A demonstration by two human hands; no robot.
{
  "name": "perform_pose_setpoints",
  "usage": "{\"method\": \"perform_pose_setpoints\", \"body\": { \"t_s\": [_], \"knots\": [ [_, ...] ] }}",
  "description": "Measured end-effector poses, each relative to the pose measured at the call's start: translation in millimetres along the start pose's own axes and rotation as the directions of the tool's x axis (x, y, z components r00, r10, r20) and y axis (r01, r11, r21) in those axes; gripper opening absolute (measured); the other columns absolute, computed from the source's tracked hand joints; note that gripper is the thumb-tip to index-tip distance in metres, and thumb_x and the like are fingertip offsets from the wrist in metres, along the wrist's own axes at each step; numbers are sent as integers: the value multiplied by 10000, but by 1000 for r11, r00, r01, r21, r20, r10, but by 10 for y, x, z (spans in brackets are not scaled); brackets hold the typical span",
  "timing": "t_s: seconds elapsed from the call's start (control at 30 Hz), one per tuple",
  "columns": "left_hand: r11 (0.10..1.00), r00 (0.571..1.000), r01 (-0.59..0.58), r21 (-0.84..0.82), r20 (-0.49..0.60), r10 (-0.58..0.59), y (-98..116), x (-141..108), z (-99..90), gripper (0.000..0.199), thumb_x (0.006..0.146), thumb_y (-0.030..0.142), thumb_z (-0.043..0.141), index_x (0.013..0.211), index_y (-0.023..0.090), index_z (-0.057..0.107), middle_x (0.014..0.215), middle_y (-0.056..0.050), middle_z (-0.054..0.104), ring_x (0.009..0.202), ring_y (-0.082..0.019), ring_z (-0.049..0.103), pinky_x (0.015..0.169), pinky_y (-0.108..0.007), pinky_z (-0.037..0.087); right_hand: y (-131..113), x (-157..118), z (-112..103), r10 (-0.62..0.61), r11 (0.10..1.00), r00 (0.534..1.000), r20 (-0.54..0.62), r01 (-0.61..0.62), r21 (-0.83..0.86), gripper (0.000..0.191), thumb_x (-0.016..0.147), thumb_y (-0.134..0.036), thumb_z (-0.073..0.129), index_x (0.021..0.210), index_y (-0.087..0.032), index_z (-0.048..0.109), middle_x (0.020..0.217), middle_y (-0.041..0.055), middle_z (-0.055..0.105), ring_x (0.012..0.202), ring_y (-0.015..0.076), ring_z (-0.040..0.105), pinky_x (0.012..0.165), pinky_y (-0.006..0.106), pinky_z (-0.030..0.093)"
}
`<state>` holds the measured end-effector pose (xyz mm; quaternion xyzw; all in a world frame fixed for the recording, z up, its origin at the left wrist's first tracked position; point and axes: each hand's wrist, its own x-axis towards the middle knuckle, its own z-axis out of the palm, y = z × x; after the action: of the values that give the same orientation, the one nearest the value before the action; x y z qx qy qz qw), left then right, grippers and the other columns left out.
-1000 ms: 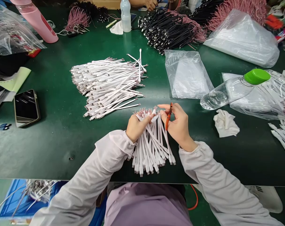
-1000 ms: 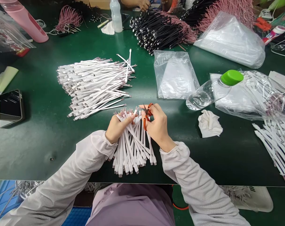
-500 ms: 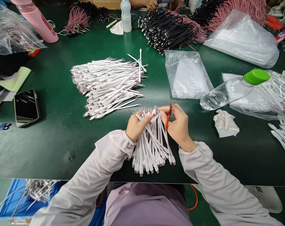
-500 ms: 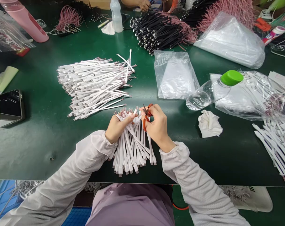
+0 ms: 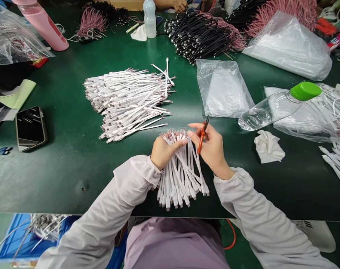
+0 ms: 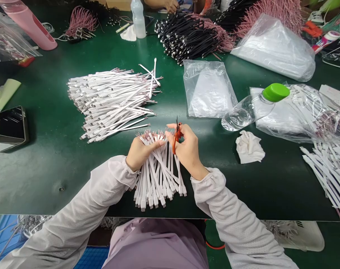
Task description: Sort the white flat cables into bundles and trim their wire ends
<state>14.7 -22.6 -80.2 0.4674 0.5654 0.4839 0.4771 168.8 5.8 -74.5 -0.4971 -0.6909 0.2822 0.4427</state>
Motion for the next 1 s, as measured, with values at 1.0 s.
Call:
{"method": "perform_pose_setpoints", "body": {
  "t_s": [1.0],
  "knots": [
    [861,978,203,-467,46,-205,51,48,-50,340,631,412,810,642,153,589,627,2,588,609,-138,584,637,-297,499,290,-6,-63,-381,673,921,82,337,-659,259,820,-55,489,893,-202,689,724,51,525,699,211,498,638,324,398]
  ]
}}
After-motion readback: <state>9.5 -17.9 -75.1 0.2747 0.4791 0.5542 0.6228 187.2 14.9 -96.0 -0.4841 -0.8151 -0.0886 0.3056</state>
